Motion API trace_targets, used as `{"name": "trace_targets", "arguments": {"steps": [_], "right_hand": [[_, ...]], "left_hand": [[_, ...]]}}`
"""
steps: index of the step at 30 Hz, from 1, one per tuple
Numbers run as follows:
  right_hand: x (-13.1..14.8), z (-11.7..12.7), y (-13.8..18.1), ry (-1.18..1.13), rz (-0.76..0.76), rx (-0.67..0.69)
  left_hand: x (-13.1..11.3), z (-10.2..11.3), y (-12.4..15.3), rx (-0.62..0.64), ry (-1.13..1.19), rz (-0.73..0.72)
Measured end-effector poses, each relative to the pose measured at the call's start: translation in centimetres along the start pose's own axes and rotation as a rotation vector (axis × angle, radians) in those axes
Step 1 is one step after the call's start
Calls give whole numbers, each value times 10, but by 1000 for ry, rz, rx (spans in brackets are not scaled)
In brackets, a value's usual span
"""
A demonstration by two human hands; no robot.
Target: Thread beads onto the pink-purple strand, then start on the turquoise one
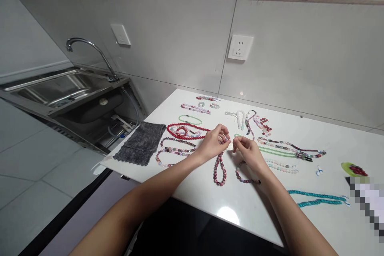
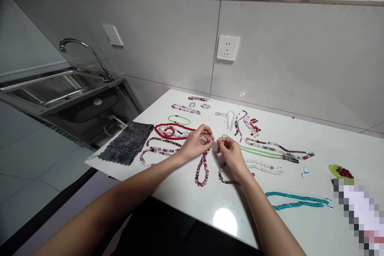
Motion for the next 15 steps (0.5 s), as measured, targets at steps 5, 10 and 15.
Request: {"name": "trace_targets", "arguments": {"steps": [5,10,15], "right_hand": [[5,1,2,12,-3,-27],[8,1,3,8,-19,-21],[6,2,2,-2,-24,-11]], "left_hand": [[-3,2,1,10,-50,-64],[-2,3,2,31,-120,-137],[1,2,3,15,-166,-161]]}}
Point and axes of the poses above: each hand's wrist, its own y-axis away from the middle knuckle, its own z-axis out of the back of the hand, x = y × z, the point moved 1 cm from there along -y, towards the middle knuckle, and after that the axes turned 7 degrees about x, right-handed, at the moved point
